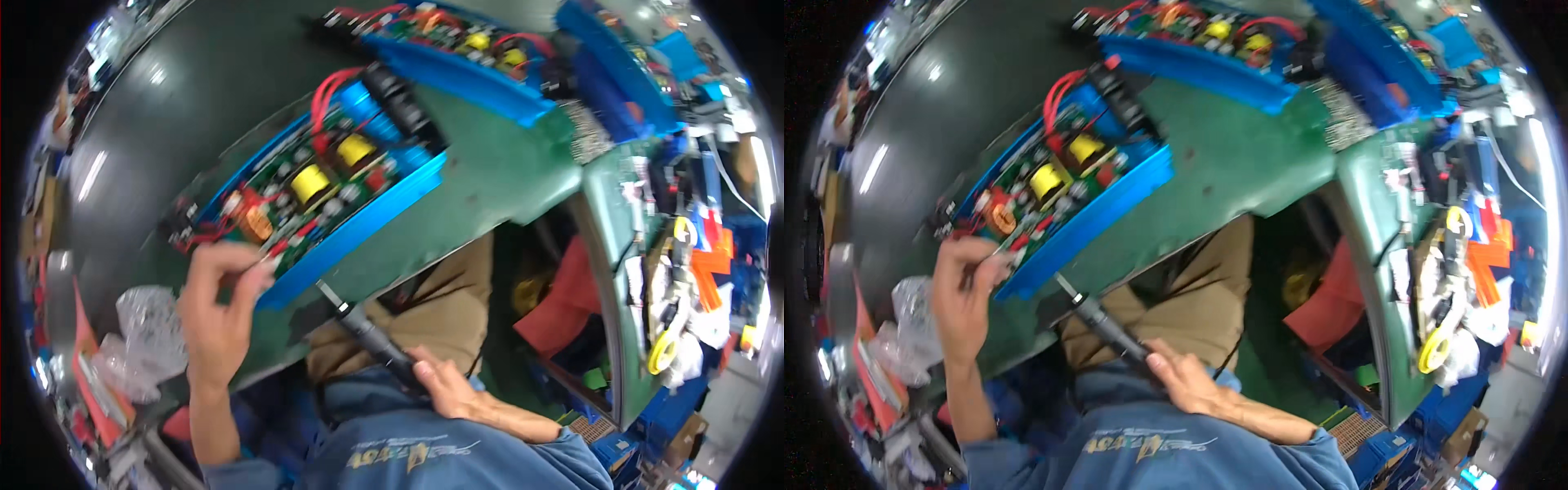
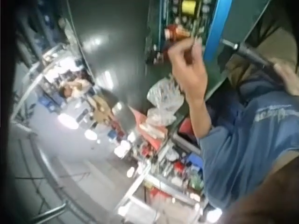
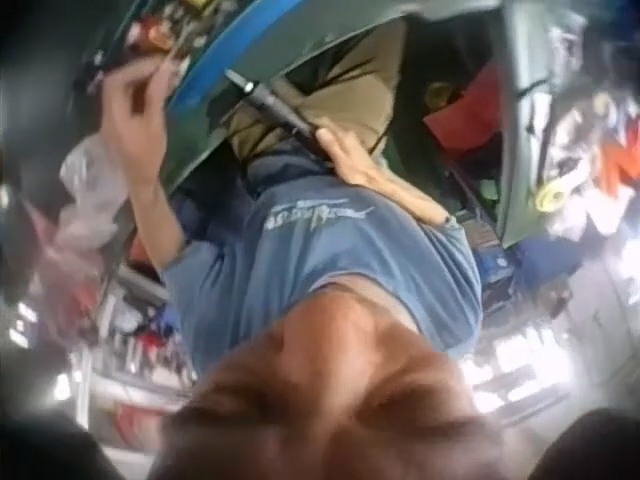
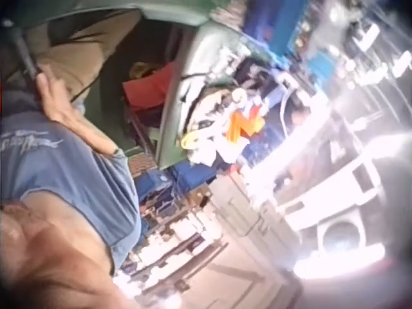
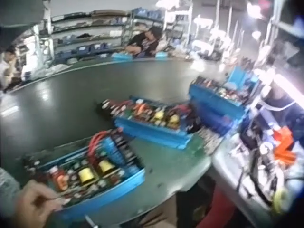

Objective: Assembling electronic power inverters by installing components and connecting internal wiring.

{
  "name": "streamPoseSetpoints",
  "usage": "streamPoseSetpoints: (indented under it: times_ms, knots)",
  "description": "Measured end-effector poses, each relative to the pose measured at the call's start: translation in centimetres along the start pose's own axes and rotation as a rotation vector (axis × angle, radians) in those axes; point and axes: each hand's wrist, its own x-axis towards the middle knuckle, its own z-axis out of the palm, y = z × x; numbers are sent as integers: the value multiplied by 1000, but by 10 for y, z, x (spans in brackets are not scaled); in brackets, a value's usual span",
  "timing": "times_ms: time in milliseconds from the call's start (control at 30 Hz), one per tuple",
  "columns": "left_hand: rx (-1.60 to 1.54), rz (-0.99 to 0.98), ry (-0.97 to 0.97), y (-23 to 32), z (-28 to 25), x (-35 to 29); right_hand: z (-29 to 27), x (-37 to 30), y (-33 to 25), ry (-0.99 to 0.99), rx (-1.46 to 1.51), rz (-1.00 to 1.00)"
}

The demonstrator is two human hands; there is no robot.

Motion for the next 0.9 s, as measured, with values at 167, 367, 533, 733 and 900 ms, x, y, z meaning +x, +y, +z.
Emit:
streamPoseSetpoints:
  times_ms: [167,367,533,733,900]
  knots:
    - [54,-129,42,13,12,11,4,2,-12,-72,13,-28]
    - [283,-251,-13,12,2,7,4,12,-24,-76,18,-91]
    - [364,-256,-17,5,7,0,12,21,-19,-5,18,-219]
    - [616,-89,-91,4,8,2,12,24,-21,-26,46,-214]
    - [567,-77,-94,-3,8,2,15,26,-16,-22,79,-243]
